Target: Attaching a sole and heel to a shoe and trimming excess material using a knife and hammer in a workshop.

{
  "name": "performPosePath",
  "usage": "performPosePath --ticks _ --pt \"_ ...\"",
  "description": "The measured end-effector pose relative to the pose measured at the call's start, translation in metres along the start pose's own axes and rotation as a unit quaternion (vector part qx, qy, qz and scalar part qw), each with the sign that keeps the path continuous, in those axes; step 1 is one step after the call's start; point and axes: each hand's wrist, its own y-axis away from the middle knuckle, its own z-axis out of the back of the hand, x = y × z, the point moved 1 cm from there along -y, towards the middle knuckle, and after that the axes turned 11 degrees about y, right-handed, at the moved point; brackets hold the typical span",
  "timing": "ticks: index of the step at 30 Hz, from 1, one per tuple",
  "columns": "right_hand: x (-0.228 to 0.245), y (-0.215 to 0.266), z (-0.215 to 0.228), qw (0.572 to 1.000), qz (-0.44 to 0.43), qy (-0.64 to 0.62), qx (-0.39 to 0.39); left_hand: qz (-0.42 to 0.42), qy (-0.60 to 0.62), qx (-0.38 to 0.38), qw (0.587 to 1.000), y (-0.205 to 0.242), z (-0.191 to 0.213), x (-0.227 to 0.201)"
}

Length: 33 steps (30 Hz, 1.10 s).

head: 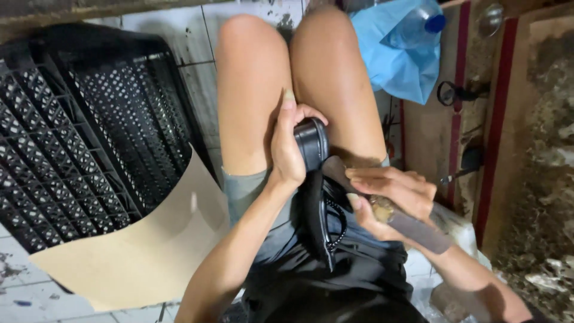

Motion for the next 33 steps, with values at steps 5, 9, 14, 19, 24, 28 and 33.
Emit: performPosePath --ticks 5,9,14,19,24,28,33 --pt "-0.018 0.021 0.005 1.0 0.004 0.012 0.024 -0.053 0.009 0.021 0.998 0.016 -0.006 -0.016" --pt "-0.001 0.023 0.027 0.996 -0.069 -0.053 0.025 0.015 0.037 0.144 0.989 0.048 0.017 -0.035" --pt "0.0 0.033 0.023 0.998 -0.032 -0.038 0.031 0.119 -0.086 0.265 0.953 0.051 0.034 -0.045" --pt "0.003 0.031 0.011 1.0 0.026 -0.003 0.0 0.137 -0.059 0.255 0.955 0.048 0.035 -0.041" --pt "-0.002 0.025 0.009 0.998 0.057 0.006 0.003 0.122 -0.026 0.256 0.958 0.038 0.035 -0.036" --pt "-0.016 0.026 0.001 0.995 0.103 -0.001 0.007 0.107 -0.022 0.243 0.964 0.04 0.03 -0.038" --pt "-0.016 0.021 0.001 0.995 0.1 0.002 0.018 0.126 -0.029 0.246 0.961 0.034 0.035 -0.043"
